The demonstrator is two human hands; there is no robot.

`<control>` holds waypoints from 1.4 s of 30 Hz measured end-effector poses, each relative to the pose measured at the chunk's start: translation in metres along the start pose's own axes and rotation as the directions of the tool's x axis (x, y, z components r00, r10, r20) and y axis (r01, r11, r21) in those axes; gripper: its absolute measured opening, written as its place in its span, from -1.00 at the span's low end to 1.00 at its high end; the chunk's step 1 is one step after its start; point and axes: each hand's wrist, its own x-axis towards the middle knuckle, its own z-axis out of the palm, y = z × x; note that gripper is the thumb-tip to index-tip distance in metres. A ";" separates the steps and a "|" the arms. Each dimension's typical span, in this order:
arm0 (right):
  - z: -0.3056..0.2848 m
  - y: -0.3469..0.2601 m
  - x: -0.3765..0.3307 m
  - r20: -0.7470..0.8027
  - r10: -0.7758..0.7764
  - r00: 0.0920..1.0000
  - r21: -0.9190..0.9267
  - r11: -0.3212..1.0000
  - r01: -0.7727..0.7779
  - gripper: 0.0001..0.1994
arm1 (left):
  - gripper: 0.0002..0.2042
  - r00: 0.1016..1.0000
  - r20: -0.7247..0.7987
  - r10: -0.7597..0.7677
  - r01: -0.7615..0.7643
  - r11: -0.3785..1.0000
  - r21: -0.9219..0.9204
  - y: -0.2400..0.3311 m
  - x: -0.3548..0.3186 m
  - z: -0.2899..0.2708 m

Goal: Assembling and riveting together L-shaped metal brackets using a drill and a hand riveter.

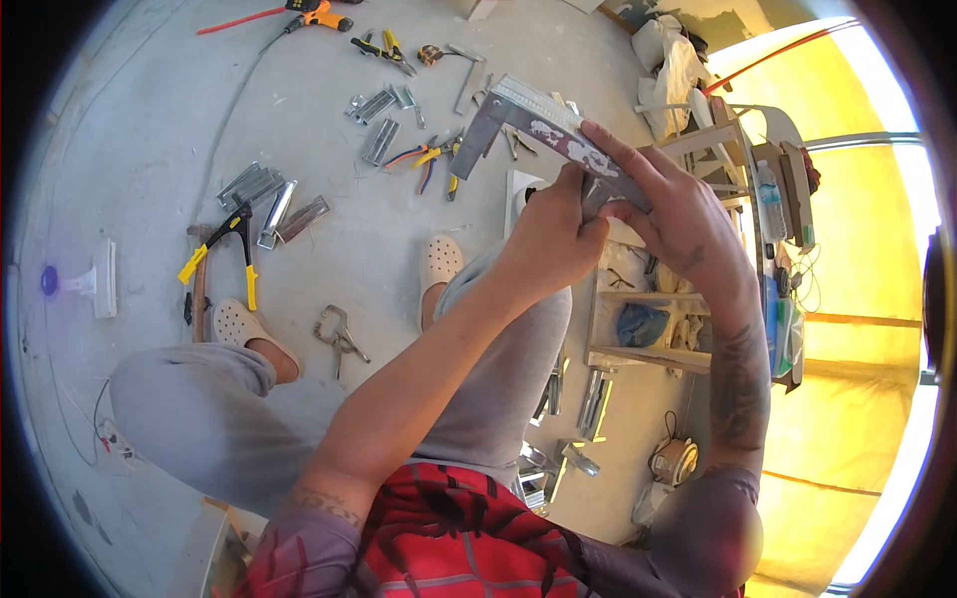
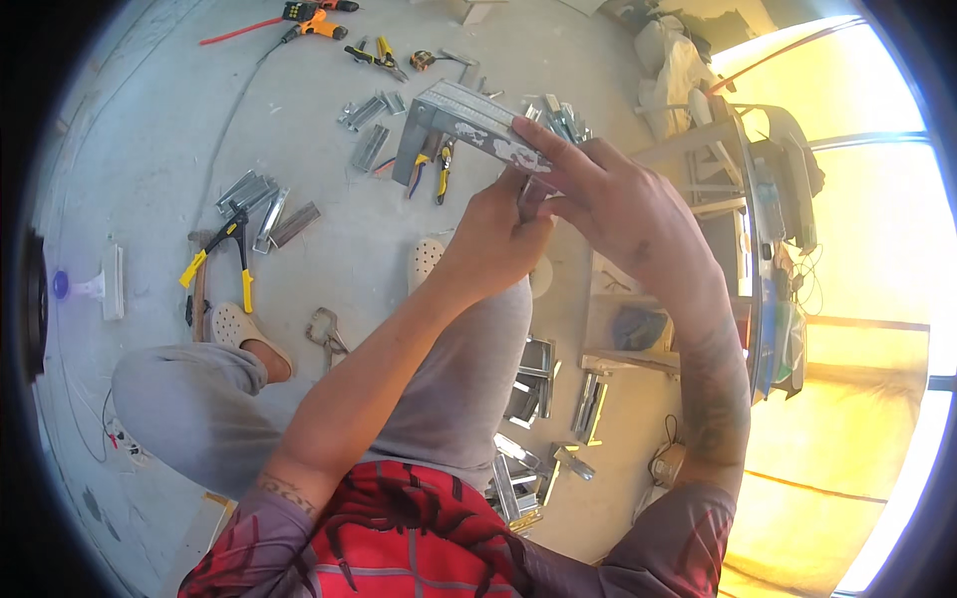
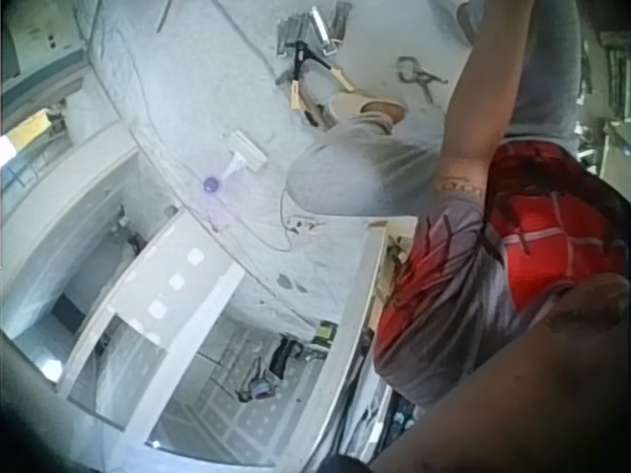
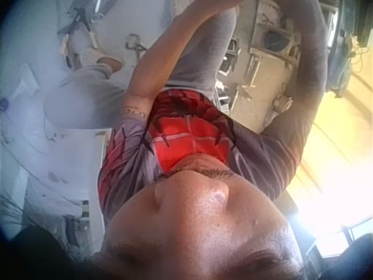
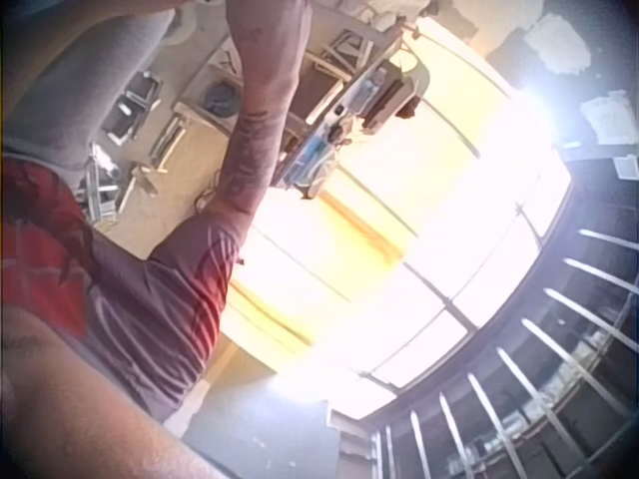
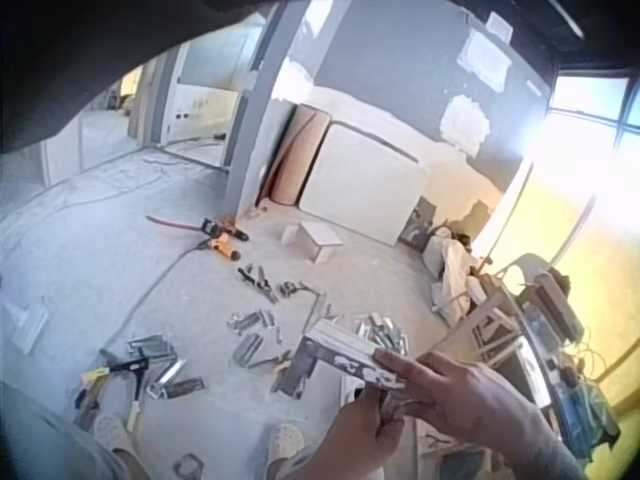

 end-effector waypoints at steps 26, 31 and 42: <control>0.011 0.052 -0.021 -0.019 -0.177 0.984 0.000 0.984 0.177 -0.24 | -0.46 0.934 0.164 -0.318 0.332 0.941 -0.065 -0.060 -0.028 -0.098; -0.009 0.009 0.003 0.066 -0.156 0.986 0.130 0.981 0.146 -0.20 | -0.66 0.739 -0.395 -0.547 0.588 0.236 0.773 -0.358 -0.197 -0.316; 0.015 0.030 -0.016 -0.131 -0.064 0.989 -0.037 0.998 0.060 -0.21 | 0.11 0.077 -0.706 -0.704 0.878 -0.288 0.383 -0.356 -0.265 -0.162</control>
